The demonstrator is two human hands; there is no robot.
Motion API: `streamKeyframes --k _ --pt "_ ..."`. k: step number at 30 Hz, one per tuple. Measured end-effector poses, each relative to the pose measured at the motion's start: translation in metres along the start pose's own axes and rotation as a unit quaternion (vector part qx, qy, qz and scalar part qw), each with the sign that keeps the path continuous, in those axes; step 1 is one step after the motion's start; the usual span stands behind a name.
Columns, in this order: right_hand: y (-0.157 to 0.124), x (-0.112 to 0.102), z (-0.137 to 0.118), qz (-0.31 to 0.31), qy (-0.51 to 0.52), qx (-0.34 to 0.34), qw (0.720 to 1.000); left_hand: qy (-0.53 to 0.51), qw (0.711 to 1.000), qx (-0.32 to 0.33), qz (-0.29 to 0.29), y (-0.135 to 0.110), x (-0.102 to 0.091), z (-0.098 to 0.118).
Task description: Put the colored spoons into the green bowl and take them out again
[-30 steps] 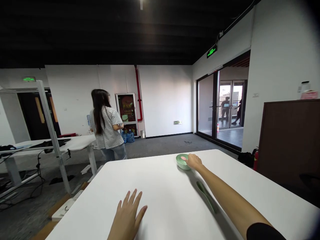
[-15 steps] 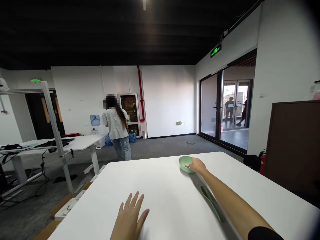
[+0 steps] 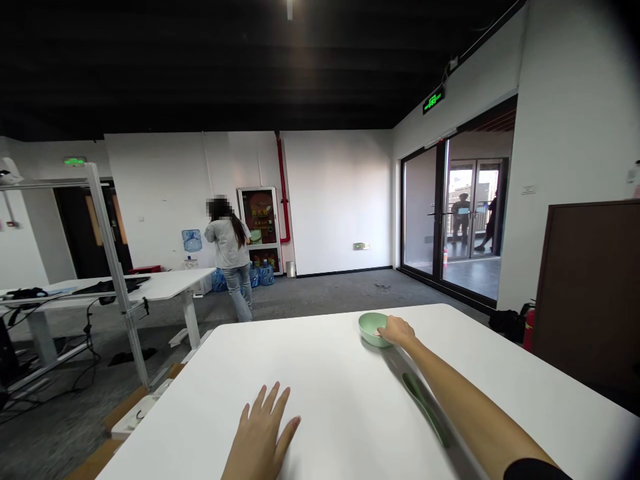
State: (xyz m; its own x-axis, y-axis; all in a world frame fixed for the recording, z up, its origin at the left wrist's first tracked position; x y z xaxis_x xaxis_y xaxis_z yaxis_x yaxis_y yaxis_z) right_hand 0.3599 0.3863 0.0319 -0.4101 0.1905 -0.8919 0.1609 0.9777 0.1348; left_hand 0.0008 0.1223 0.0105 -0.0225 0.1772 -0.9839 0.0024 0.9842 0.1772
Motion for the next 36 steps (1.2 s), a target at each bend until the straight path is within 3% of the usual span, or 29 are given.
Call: streamKeyframes --k 8,16,26,36 --pt "-0.023 -0.017 -0.015 -0.011 0.014 -0.052 0.998 0.000 1.000 -0.005 -0.011 0.003 -0.003 0.003" --pt "-0.081 -0.038 -0.033 0.031 0.061 -0.150 0.986 0.008 1.000 -0.003 0.003 0.006 -0.007 0.005" --pt "-0.141 -0.023 -0.030 0.024 0.067 -0.179 0.981 0.010 1.000 0.010 0.005 0.011 -0.015 0.011" --pt "-0.172 -0.002 -0.016 0.013 0.064 -0.186 0.980 0.008 1.000 0.011 0.018 0.014 -0.011 0.008"
Point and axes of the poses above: each hand's wrist, its own y-axis towards the middle knuckle, its own x-axis out of the palm, z = x × y, the point moved 10 cm from there along y, towards the middle knuckle, and after that the axes turned 11 degrees about y, right-handed, at the moved point
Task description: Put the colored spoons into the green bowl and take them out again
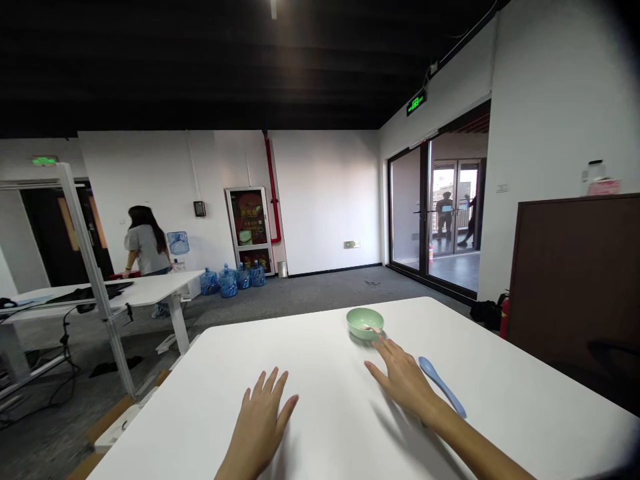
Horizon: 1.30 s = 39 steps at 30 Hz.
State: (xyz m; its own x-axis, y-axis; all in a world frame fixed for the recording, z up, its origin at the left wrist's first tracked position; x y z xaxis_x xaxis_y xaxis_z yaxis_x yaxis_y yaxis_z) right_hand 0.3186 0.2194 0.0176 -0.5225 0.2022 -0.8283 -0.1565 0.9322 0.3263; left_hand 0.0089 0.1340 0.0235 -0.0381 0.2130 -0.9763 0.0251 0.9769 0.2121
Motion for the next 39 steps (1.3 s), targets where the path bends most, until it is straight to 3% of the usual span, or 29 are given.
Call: streamKeyframes --k 8,27,34,39 --pt "-0.016 0.013 0.003 -0.006 0.012 0.001 1.000 0.001 1.000 -0.002 -0.007 0.001 0.003 0.000" --pt "-0.014 0.013 0.009 -0.003 0.003 0.006 1.000 0.005 1.000 0.000 -0.001 0.000 0.002 0.001" --pt "0.031 -0.030 -0.004 0.044 0.006 -0.025 0.999 0.004 1.000 0.000 0.004 0.002 0.001 0.001" --pt "0.091 -0.042 0.011 0.027 -0.057 0.038 0.997 0.007 1.000 0.000 0.001 0.003 0.002 0.001"
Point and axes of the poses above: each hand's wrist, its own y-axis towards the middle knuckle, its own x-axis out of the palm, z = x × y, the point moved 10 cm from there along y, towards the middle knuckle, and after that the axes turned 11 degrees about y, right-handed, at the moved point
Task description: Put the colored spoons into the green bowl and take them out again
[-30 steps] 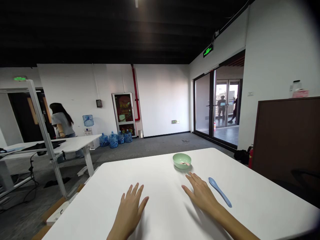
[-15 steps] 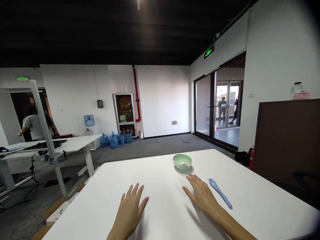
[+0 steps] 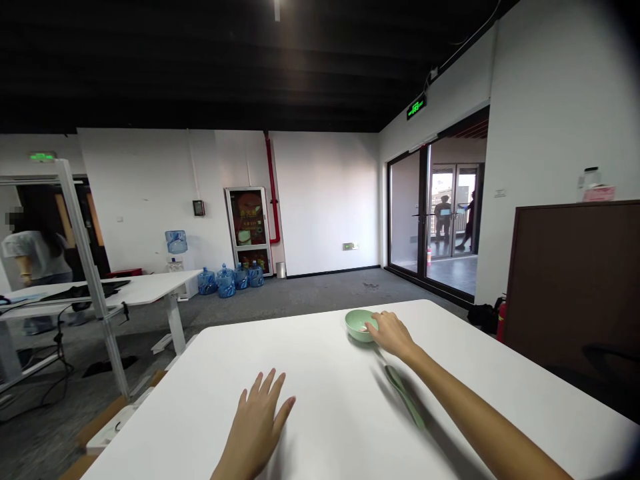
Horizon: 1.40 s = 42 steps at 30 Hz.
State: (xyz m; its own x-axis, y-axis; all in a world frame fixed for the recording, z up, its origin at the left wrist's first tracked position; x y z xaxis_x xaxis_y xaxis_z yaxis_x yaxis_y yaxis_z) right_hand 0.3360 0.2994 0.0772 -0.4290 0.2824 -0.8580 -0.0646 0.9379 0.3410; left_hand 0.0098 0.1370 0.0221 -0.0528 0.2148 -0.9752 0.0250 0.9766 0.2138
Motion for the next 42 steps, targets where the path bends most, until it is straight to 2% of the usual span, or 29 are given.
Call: streamKeyframes --k 4,9,12,16,23,27,32,38,42 --pt "0.040 0.014 0.010 -0.044 -0.005 0.040 0.998 0.001 1.000 -0.001 0.002 0.000 -0.002 -0.001" --pt "0.067 0.040 0.024 -0.107 0.001 0.091 0.990 0.004 1.000 -0.002 -0.010 -0.002 -0.003 -0.001" --pt "0.074 0.054 0.034 -0.129 -0.001 0.120 0.984 -0.003 1.000 0.000 -0.016 -0.002 -0.002 0.000" --pt "0.077 0.067 0.042 -0.126 -0.011 0.143 0.982 -0.013 1.000 0.001 -0.013 -0.001 -0.001 -0.001" --pt "0.075 0.077 0.047 -0.122 -0.008 0.155 0.980 -0.019 1.000 0.002 0.001 0.002 0.002 -0.002" --pt "0.072 0.067 0.042 -0.104 -0.001 0.147 0.984 -0.011 1.000 0.002 -0.005 0.003 0.005 -0.003" --pt "0.056 0.031 0.036 -0.068 0.004 0.124 0.990 -0.006 1.000 0.004 -0.002 0.001 0.005 -0.003" --pt "0.006 -0.017 0.037 -0.034 0.023 0.077 0.996 -0.016 1.000 0.003 0.022 -0.003 0.000 -0.004" --pt "-0.035 -0.032 0.047 -0.012 0.044 0.072 0.996 -0.018 0.999 0.004 0.032 -0.007 -0.007 -0.002"
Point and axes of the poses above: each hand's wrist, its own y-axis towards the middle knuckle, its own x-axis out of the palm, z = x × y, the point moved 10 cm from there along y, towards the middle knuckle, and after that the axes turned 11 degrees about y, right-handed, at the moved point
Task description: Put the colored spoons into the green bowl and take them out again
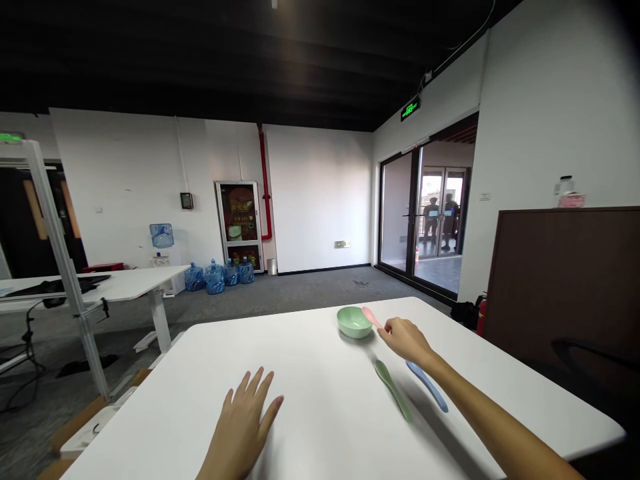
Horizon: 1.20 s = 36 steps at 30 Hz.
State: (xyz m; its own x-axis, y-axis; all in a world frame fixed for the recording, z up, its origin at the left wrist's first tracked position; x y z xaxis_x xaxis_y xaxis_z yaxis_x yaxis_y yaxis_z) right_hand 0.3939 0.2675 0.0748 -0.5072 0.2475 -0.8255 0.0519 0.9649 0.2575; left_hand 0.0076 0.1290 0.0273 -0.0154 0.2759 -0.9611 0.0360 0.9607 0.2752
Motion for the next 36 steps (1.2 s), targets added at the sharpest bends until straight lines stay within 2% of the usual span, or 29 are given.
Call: streamKeyframes --k 3,7,15,24,36 --pt "-0.026 0.003 0.016 -0.001 -0.007 0.005 1.000 0.003 1.000 0.000 0.001 -0.002 -0.004 0.002" --pt "-0.052 0.019 0.040 -0.019 -0.017 0.027 0.999 0.008 1.000 0.001 -0.003 -0.005 -0.007 0.003" --pt "-0.074 0.053 0.074 -0.055 -0.027 0.073 0.995 0.007 1.000 0.001 -0.007 -0.006 -0.010 0.004" --pt "-0.081 0.063 0.085 -0.061 -0.019 0.091 0.994 0.006 1.000 -0.005 0.000 -0.007 -0.012 0.004" --pt "-0.086 0.068 0.084 -0.068 -0.033 0.095 0.993 0.018 1.000 0.001 -0.016 -0.008 -0.011 0.007"
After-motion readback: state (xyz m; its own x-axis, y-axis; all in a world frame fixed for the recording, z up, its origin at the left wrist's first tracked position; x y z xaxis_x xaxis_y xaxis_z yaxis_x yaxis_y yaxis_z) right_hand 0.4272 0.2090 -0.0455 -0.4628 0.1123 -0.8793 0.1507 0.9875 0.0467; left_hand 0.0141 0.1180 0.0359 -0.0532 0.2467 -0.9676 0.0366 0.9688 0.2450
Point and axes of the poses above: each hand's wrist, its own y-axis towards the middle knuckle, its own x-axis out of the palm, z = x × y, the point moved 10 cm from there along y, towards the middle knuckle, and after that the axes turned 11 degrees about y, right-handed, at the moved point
